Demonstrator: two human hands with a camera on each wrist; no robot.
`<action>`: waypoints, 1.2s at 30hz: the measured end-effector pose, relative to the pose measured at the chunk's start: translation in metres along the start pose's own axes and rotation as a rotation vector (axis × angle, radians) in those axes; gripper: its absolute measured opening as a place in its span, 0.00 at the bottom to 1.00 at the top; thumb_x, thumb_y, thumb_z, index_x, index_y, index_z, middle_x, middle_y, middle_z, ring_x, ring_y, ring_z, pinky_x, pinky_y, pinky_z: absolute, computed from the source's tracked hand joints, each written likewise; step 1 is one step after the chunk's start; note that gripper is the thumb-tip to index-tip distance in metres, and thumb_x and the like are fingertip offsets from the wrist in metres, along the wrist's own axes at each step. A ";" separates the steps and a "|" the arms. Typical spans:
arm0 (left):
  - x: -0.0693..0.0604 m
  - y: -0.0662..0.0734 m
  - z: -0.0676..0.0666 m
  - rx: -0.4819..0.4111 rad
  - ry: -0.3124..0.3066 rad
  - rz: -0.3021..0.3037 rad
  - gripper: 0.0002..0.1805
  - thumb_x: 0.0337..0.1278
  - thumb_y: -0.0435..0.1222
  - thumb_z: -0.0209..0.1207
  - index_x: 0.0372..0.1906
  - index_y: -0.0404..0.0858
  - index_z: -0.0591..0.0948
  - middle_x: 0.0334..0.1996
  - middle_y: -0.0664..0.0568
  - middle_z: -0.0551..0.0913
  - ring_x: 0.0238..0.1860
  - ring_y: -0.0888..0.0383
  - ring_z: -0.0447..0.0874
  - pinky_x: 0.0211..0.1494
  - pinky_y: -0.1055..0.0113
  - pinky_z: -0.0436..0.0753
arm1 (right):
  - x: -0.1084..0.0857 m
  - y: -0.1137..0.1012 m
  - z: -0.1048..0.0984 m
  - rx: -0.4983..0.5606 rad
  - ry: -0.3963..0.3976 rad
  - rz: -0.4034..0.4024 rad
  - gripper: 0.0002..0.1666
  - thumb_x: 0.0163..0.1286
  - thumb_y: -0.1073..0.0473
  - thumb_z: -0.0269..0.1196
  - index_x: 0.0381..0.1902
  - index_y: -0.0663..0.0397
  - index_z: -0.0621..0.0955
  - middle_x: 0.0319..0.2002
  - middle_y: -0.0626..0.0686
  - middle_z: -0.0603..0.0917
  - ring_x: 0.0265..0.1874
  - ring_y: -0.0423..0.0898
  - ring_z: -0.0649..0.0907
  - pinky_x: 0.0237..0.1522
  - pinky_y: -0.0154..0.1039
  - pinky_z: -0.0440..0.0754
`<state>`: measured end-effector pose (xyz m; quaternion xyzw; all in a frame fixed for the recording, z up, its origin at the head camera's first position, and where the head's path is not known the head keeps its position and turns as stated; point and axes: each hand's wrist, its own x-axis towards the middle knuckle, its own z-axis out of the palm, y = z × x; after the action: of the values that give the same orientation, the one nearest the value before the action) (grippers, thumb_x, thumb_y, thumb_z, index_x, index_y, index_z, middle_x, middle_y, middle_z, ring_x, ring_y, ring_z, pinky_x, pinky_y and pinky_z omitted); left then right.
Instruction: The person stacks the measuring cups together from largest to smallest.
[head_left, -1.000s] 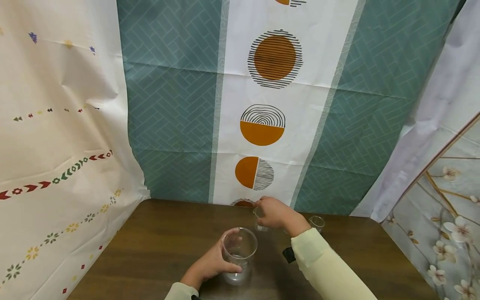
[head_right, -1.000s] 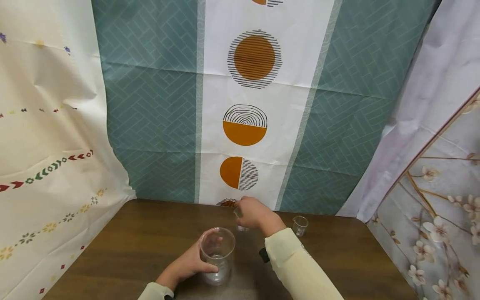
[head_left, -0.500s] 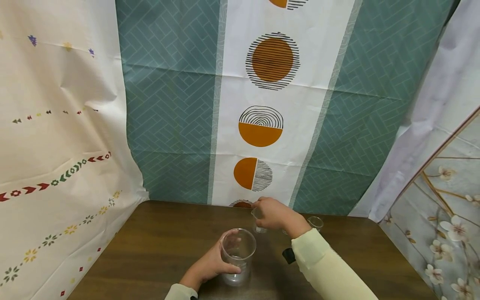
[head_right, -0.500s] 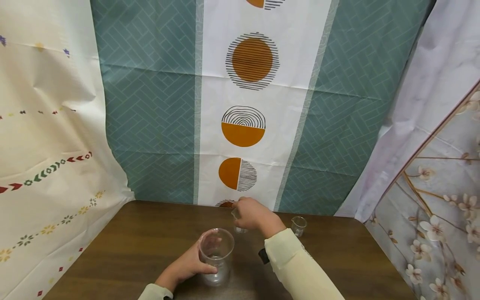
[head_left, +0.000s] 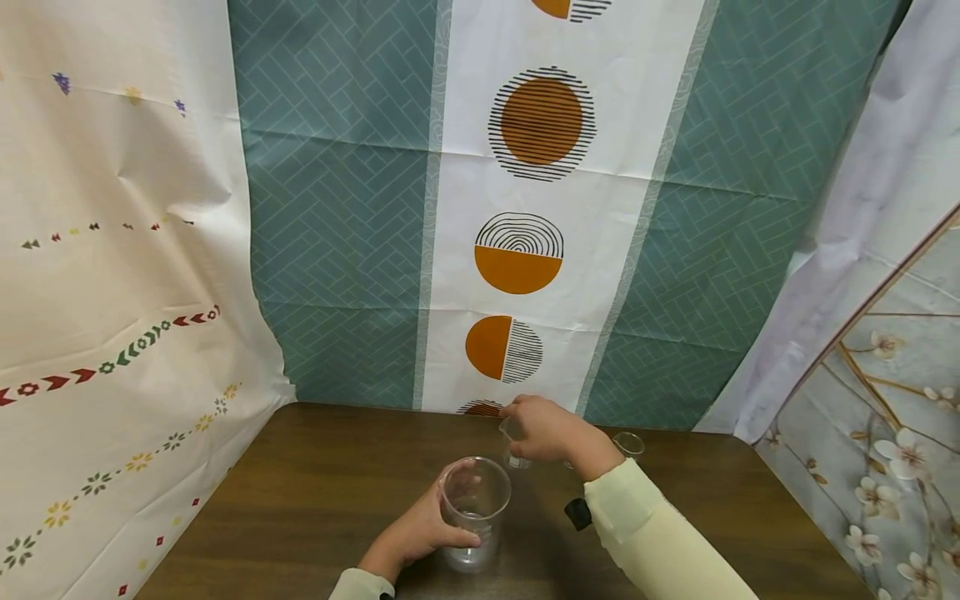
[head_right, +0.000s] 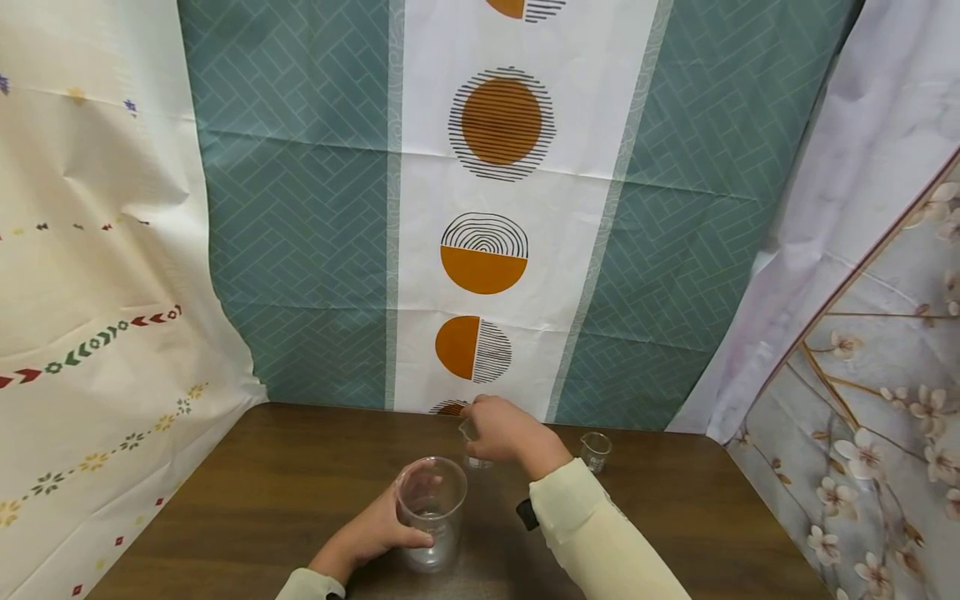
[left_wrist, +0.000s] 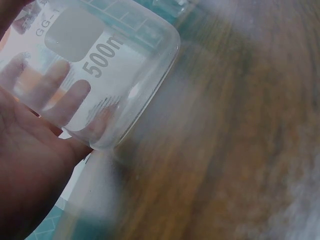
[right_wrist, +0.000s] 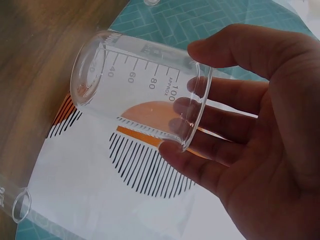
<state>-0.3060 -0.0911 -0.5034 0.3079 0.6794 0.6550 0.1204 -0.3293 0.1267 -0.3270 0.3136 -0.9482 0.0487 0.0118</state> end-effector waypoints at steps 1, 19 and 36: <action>0.000 0.000 0.000 -0.001 0.000 -0.001 0.54 0.41 0.35 0.75 0.72 0.49 0.54 0.68 0.37 0.64 0.69 0.38 0.64 0.65 0.62 0.72 | 0.000 -0.001 -0.001 -0.004 0.003 -0.007 0.27 0.57 0.57 0.67 0.55 0.63 0.80 0.48 0.56 0.83 0.46 0.51 0.81 0.55 0.47 0.78; -0.001 0.001 -0.001 -0.002 -0.009 -0.016 0.54 0.42 0.35 0.75 0.73 0.50 0.53 0.69 0.38 0.63 0.69 0.40 0.63 0.64 0.63 0.72 | -0.005 -0.010 -0.007 -0.025 -0.009 -0.009 0.28 0.58 0.56 0.67 0.56 0.60 0.79 0.50 0.56 0.82 0.48 0.51 0.81 0.56 0.47 0.77; 0.000 0.000 -0.001 0.028 0.012 -0.006 0.55 0.40 0.35 0.75 0.73 0.51 0.54 0.67 0.44 0.67 0.68 0.43 0.65 0.64 0.58 0.72 | -0.009 -0.018 -0.017 -0.049 0.000 -0.044 0.27 0.59 0.56 0.67 0.57 0.59 0.79 0.52 0.56 0.82 0.49 0.52 0.81 0.56 0.49 0.78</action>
<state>-0.3067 -0.0915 -0.5034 0.3037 0.6901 0.6470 0.1139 -0.3111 0.1191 -0.3091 0.3340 -0.9420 0.0252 0.0208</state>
